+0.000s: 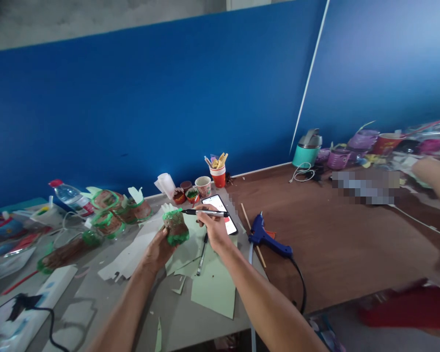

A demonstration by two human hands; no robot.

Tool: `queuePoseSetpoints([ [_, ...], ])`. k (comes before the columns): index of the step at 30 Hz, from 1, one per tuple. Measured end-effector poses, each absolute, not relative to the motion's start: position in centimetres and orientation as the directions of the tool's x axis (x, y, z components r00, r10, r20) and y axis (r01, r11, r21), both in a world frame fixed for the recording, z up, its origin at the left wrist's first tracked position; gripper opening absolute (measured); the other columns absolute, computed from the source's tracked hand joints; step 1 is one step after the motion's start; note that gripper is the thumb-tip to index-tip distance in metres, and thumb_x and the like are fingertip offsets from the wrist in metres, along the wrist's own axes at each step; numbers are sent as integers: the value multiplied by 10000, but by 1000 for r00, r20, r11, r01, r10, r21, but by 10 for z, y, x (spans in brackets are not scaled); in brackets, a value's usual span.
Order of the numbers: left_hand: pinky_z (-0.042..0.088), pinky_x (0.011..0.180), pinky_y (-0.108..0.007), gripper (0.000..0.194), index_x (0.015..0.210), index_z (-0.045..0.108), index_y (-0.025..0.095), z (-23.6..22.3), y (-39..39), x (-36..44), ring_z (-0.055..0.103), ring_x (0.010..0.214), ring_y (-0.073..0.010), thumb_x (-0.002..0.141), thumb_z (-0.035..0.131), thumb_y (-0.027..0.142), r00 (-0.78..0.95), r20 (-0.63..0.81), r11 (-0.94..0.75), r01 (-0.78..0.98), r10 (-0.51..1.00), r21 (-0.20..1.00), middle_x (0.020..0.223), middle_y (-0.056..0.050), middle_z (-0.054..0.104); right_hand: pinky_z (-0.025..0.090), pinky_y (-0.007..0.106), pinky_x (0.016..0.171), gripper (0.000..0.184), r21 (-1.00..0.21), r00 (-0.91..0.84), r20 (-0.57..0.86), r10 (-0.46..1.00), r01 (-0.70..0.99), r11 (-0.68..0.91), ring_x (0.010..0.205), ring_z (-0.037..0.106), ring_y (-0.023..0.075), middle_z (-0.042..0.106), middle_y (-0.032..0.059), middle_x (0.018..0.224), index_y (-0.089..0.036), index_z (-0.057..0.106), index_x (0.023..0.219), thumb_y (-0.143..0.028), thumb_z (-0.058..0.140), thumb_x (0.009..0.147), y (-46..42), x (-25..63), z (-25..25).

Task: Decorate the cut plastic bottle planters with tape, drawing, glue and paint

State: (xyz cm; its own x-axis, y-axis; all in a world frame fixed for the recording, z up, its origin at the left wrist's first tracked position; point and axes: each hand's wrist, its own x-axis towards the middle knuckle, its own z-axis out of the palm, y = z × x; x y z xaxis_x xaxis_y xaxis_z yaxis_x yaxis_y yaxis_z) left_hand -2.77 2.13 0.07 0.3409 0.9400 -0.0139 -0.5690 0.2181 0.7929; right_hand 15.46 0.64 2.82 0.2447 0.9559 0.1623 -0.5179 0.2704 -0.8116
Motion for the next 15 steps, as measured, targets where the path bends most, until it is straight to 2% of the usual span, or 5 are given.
queuePoseSetpoints([
  [3, 482, 687, -272, 292, 975, 678, 196, 1, 21, -27, 652, 713, -157, 716, 783, 279, 322, -4, 195, -563, 947, 803, 836, -13, 732, 352, 254, 542, 168, -810, 240, 185, 953, -512, 287, 538, 473, 116, 538, -47, 577, -220, 670, 802, -306, 700, 660, 5, 154, 30],
  [8, 498, 837, -331, 358, 1029, 672, 185, 4, 20, -24, 673, 960, -245, 707, 788, 289, 292, -19, 176, -521, 956, 836, 936, -60, 743, 363, 264, 557, 175, -863, 239, 232, 943, -397, 313, 563, 480, 127, 569, -32, 627, -228, 682, 844, -305, 698, 687, 1, 154, 31],
  [15, 502, 847, -344, 369, 1005, 671, 177, 7, 18, -23, 663, 1020, -273, 681, 796, 299, 256, -47, 172, -495, 966, 852, 982, -72, 741, 350, 264, 538, 151, -904, 213, 277, 937, -273, 329, 565, 473, 138, 549, -35, 591, -230, 688, 844, -306, 665, 715, -4, 155, 34],
])
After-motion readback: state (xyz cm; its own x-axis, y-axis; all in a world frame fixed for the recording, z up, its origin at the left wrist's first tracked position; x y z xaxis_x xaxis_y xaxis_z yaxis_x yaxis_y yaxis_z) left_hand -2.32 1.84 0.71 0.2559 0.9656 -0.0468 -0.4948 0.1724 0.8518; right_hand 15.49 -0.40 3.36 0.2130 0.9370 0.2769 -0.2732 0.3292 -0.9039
